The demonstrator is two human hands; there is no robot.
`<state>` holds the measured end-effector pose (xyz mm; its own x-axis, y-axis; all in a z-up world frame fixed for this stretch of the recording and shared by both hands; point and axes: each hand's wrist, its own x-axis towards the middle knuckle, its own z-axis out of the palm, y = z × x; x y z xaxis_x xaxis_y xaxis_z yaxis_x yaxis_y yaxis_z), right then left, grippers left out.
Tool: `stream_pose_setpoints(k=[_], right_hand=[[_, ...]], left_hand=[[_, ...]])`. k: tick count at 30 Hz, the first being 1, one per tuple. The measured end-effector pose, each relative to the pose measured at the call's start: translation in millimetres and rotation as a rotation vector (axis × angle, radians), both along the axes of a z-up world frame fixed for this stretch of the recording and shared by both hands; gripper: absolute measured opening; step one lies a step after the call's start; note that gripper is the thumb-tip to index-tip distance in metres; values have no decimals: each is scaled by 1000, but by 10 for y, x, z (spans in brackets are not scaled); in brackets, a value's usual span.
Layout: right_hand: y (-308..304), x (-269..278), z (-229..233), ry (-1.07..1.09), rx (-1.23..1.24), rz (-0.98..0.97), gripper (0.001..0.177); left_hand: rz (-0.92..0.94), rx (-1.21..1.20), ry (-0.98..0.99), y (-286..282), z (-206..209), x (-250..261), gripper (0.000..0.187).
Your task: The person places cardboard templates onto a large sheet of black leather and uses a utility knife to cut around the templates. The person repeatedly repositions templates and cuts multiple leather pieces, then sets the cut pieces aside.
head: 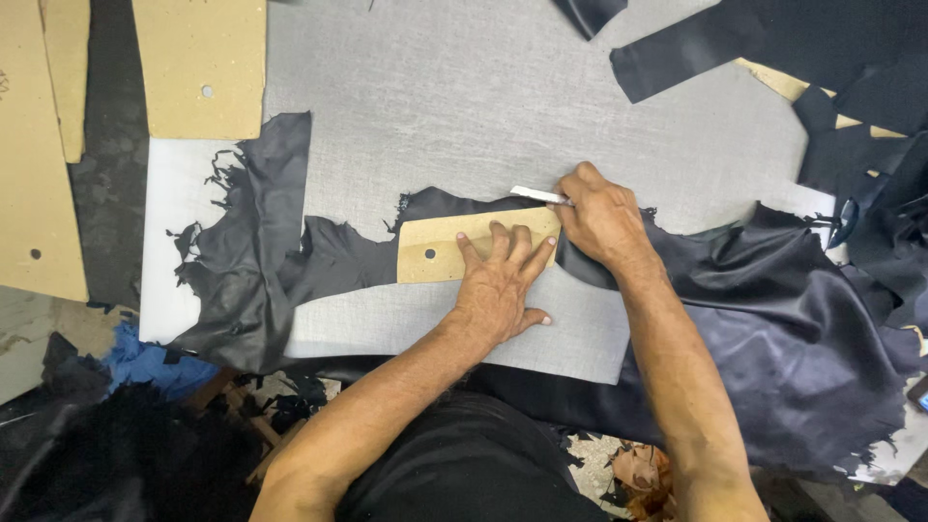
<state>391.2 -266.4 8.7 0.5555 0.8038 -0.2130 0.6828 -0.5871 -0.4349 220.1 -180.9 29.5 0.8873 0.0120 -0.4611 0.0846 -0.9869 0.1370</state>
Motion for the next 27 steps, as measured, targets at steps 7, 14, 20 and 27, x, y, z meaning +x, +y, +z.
stream_pose_setpoints(k=[7,14,20,27], right_hand=[[-72,33,-66,-95,157,60,13],[43,-157,-461,-278,230,-219,10],[48,-71,-107,-42,380,-204,19],[-696,-556,91,205,617,-652,15]], left_hand=[[-20,61,-8,2,16,57,107],[-17,27,28,7,16,150,108],[33,-45,36,18,90,120,104],[249,-217,-295,-26,-105,-483,102]])
